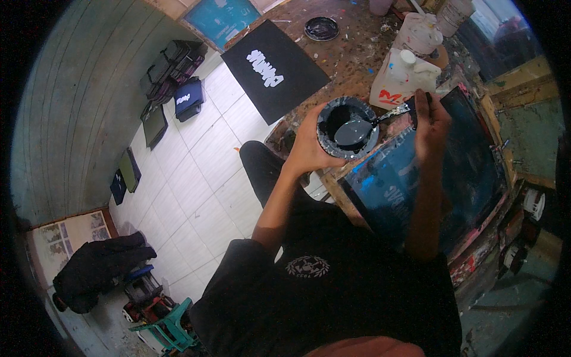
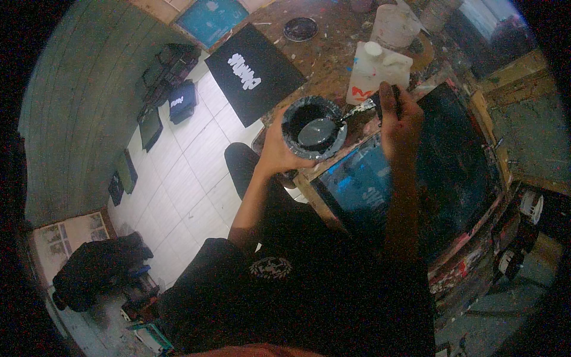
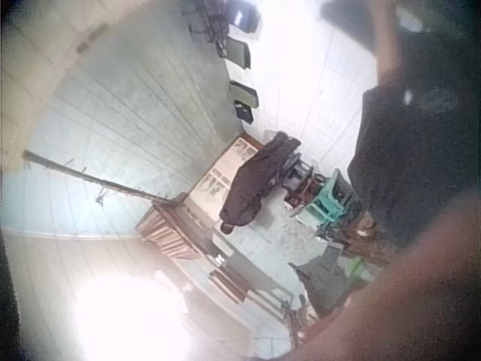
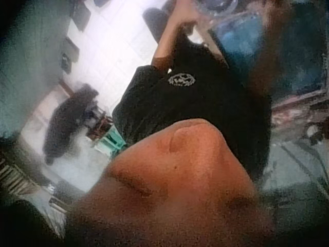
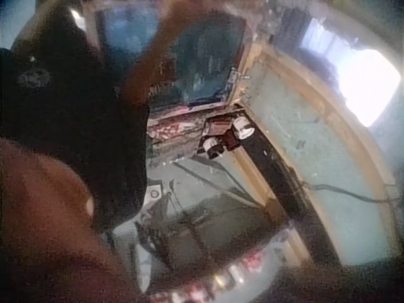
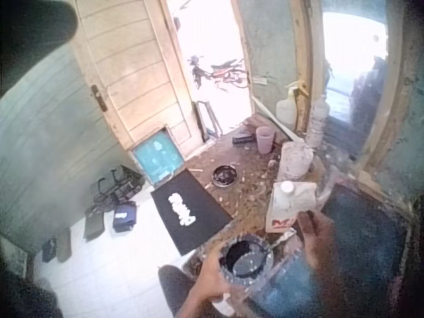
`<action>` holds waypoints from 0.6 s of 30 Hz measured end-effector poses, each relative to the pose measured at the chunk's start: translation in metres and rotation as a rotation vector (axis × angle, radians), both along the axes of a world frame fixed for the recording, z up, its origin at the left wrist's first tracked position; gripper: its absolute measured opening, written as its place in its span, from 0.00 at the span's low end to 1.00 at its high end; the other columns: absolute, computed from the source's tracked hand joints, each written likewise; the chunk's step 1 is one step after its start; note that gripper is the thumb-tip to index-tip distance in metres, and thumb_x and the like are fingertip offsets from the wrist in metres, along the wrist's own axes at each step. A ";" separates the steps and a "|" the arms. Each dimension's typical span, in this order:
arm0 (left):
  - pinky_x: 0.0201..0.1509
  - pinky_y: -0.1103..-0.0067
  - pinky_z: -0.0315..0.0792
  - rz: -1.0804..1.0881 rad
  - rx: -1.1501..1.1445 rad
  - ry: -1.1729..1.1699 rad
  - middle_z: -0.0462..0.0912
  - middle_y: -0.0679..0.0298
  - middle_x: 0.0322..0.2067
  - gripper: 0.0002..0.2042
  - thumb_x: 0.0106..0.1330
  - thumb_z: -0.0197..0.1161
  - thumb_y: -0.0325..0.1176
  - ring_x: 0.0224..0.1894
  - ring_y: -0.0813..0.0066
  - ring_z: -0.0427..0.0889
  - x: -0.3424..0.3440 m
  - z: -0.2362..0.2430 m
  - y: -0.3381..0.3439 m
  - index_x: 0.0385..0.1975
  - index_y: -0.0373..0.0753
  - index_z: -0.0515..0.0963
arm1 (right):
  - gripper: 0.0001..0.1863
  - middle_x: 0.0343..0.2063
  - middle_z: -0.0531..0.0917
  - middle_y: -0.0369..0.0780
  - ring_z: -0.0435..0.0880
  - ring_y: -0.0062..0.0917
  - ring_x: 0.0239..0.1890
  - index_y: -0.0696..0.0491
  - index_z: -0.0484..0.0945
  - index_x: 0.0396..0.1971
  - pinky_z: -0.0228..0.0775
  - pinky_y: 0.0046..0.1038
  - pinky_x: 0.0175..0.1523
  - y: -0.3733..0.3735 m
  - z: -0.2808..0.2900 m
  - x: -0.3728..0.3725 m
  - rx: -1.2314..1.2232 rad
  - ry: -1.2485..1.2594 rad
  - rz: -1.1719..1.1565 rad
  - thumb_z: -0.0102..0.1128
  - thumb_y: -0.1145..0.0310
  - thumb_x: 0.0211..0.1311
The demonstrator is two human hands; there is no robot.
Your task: The person mixes black ink in a small container using a stick, transfers additional ink from a larger tin to the container, and wipes the tools and edges with a cloth.
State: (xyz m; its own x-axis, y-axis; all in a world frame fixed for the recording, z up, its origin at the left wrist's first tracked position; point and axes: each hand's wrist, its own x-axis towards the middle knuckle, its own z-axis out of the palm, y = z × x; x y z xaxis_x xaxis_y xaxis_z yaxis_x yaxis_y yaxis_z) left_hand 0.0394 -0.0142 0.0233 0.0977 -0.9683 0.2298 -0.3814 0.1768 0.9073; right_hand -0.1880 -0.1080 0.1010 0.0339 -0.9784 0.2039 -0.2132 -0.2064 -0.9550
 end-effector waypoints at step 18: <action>0.68 0.65 0.67 -0.014 -0.090 -0.096 0.75 0.51 0.60 0.53 0.29 0.85 0.40 0.63 0.50 0.75 -0.010 0.010 0.006 0.64 0.37 0.67 | 0.09 0.40 0.85 0.44 0.85 0.38 0.43 0.59 0.84 0.40 0.77 0.35 0.49 0.044 0.025 0.005 -0.329 0.393 0.614 0.68 0.71 0.61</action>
